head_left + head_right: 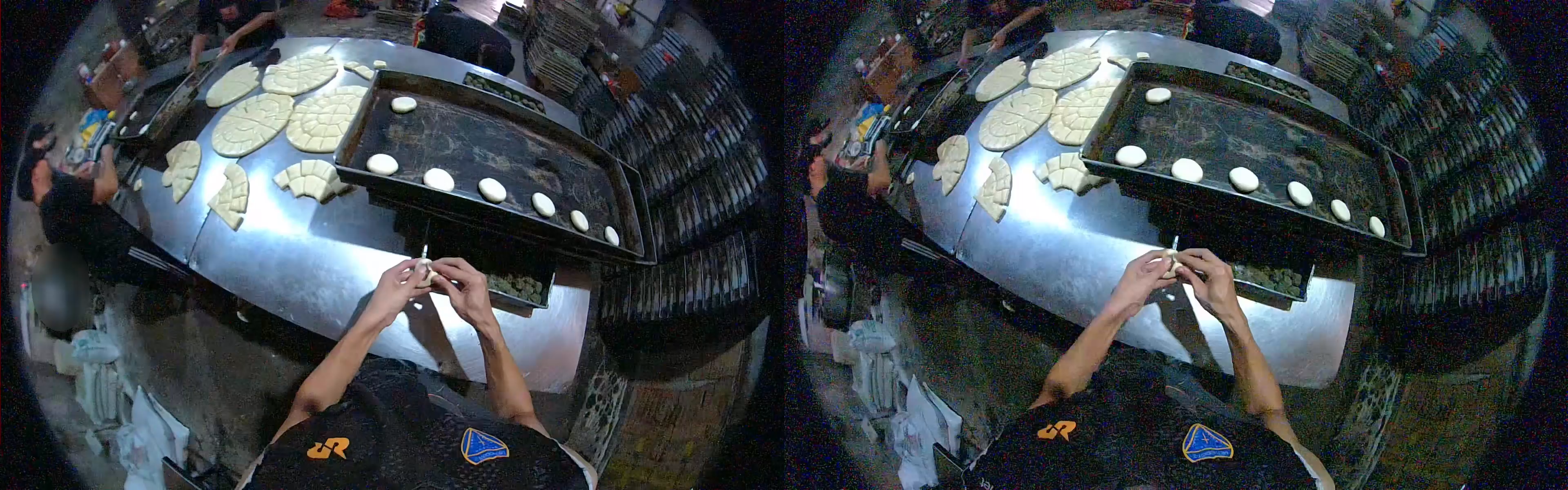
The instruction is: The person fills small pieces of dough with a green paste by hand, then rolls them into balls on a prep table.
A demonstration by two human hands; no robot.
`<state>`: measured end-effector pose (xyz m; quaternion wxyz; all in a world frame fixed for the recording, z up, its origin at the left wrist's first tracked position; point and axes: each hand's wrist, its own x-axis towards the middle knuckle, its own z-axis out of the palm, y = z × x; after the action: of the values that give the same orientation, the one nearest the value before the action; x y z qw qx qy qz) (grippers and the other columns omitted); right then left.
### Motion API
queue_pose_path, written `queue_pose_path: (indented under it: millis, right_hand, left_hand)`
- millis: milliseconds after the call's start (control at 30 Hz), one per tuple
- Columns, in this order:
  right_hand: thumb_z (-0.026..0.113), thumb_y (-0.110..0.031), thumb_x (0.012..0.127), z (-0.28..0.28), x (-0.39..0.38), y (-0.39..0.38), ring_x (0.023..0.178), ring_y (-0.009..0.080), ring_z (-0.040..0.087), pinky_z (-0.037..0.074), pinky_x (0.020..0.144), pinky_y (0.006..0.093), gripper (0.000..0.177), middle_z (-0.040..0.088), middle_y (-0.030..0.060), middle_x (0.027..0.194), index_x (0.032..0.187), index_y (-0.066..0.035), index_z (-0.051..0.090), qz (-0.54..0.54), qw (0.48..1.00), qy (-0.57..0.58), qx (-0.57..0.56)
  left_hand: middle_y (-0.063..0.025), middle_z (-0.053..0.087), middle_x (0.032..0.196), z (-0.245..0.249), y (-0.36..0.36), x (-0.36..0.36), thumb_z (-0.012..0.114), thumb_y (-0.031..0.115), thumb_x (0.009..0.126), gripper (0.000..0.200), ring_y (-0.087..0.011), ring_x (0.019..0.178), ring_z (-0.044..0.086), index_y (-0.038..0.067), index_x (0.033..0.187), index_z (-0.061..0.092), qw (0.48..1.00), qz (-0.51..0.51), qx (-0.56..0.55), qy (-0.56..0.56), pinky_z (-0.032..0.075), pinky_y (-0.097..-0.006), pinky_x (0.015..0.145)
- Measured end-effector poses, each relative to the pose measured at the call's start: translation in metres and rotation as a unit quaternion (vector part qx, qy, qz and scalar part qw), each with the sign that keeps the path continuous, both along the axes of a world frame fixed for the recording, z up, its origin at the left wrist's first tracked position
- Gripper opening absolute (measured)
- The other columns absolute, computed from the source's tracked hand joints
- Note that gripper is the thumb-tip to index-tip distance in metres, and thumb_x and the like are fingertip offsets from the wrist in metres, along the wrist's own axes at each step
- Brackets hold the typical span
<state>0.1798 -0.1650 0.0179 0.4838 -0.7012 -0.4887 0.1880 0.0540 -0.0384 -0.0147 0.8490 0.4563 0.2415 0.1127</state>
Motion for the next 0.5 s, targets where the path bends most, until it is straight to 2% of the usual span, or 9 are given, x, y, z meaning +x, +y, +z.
queue_pose_path:
  millis: [33, 100, 167, 233, 267, 300, 367, 467, 500]
  right_hand:
    - [0.069, -0.004, 0.081, 0.003, -0.001, 0.005, 0.094, 0.0264, 0.065, 0.054, 0.077, 0.0319, 0.030, 0.061, 0.0149, 0.113, 0.110, 0.000, 0.065, -0.008, 0.998, -0.063, 0.008]
    - [0.070, -0.002, 0.079, 0.015, -0.010, 0.011, 0.090, 0.0235, 0.065, 0.053, 0.076, 0.0300, 0.027, 0.064, 0.0120, 0.104, 0.107, -0.002, 0.067, -0.022, 0.998, -0.065, 0.012]
    - [0.071, -0.002, 0.079, 0.023, -0.019, 0.018, 0.086, 0.0225, 0.065, 0.053, 0.073, 0.0304, 0.022, 0.065, 0.0112, 0.098, 0.101, -0.001, 0.069, -0.071, 0.995, -0.053, 0.046]
    - [0.071, -0.003, 0.079, 0.019, -0.014, 0.019, 0.086, 0.0214, 0.065, 0.053, 0.073, 0.0299, 0.020, 0.065, 0.0108, 0.098, 0.099, -0.001, 0.069, -0.060, 0.991, -0.105, 0.047]
    - [0.071, -0.004, 0.080, 0.016, -0.012, 0.017, 0.088, 0.0207, 0.065, 0.053, 0.073, 0.0299, 0.019, 0.065, 0.0107, 0.099, 0.099, -0.001, 0.069, -0.051, 0.996, -0.066, 0.016]
    - [0.070, -0.004, 0.081, 0.013, -0.010, 0.015, 0.089, 0.0201, 0.064, 0.053, 0.074, 0.0298, 0.019, 0.064, 0.0107, 0.101, 0.100, -0.001, 0.069, -0.043, 0.999, -0.025, -0.015]
    - [0.072, -0.005, 0.078, 0.009, -0.012, 0.017, 0.091, 0.0243, 0.065, 0.053, 0.074, 0.0320, 0.023, 0.063, 0.0148, 0.100, 0.100, -0.001, 0.067, -0.042, 0.999, -0.017, 0.003]
    - [0.073, -0.006, 0.079, 0.049, -0.036, 0.021, 0.092, 0.0243, 0.065, 0.055, 0.077, 0.0310, 0.027, 0.062, 0.0127, 0.102, 0.105, -0.001, 0.067, 0.031, 0.998, 0.039, 0.032]
    - [0.073, -0.006, 0.079, 0.042, -0.038, 0.023, 0.094, 0.0227, 0.065, 0.055, 0.078, 0.0311, 0.028, 0.061, 0.0113, 0.105, 0.106, -0.001, 0.067, 0.039, 0.999, -0.010, 0.031]
  left_hand:
    - [-0.0120, 0.063, 0.109, 0.001, -0.002, 0.001, 0.057, 0.020, 0.095, 0.035, -0.0203, 0.098, 0.064, -0.001, 0.123, 0.053, 1.000, 0.005, 0.001, 0.000, 0.053, -0.0292, 0.085]
    - [-0.0126, 0.064, 0.108, 0.005, -0.009, 0.000, 0.054, 0.014, 0.095, 0.031, -0.0179, 0.100, 0.063, -0.004, 0.121, 0.054, 0.953, 0.047, 0.296, 0.045, 0.052, -0.0289, 0.085]
    - [-0.0137, 0.065, 0.107, 0.026, -0.011, -0.006, 0.052, 0.009, 0.095, 0.030, -0.0155, 0.105, 0.060, -0.006, 0.122, 0.053, 0.942, 0.040, 0.322, 0.080, 0.052, -0.0287, 0.085]
    - [-0.0159, 0.062, 0.114, 0.010, -0.007, -0.012, 0.048, 0.006, 0.096, 0.033, -0.0176, 0.111, 0.057, -0.006, 0.126, 0.051, 0.915, -0.014, 0.404, 0.004, 0.050, -0.0294, 0.089]
    - [-0.0186, 0.059, 0.119, -0.029, -0.004, -0.014, 0.050, 0.009, 0.096, 0.039, -0.0178, 0.107, 0.060, -0.001, 0.134, 0.044, 0.944, -0.008, 0.325, -0.047, 0.049, -0.0298, 0.087]
    - [-0.0186, 0.059, 0.119, -0.022, -0.003, -0.019, 0.050, 0.009, 0.096, 0.039, -0.0178, 0.107, 0.060, -0.001, 0.134, 0.044, 0.945, -0.007, 0.324, -0.046, 0.049, -0.0298, 0.087]
    - [-0.0136, 0.050, 0.131, 0.009, 0.001, -0.032, 0.052, 0.012, 0.097, 0.051, -0.0183, 0.116, 0.054, 0.003, 0.143, 0.032, 0.995, 0.007, -0.070, -0.067, 0.048, -0.0307, 0.093]
    - [-0.0101, 0.045, 0.133, 0.014, 0.006, -0.040, 0.055, 0.018, 0.096, 0.054, -0.0170, 0.116, 0.051, 0.004, 0.142, 0.032, 0.989, -0.001, -0.127, -0.079, 0.045, -0.0304, 0.098]
    - [-0.0099, 0.047, 0.130, 0.013, 0.005, -0.041, 0.055, 0.020, 0.096, 0.052, -0.0166, 0.114, 0.052, 0.003, 0.140, 0.034, 0.984, -0.001, -0.147, -0.099, 0.044, -0.0300, 0.098]
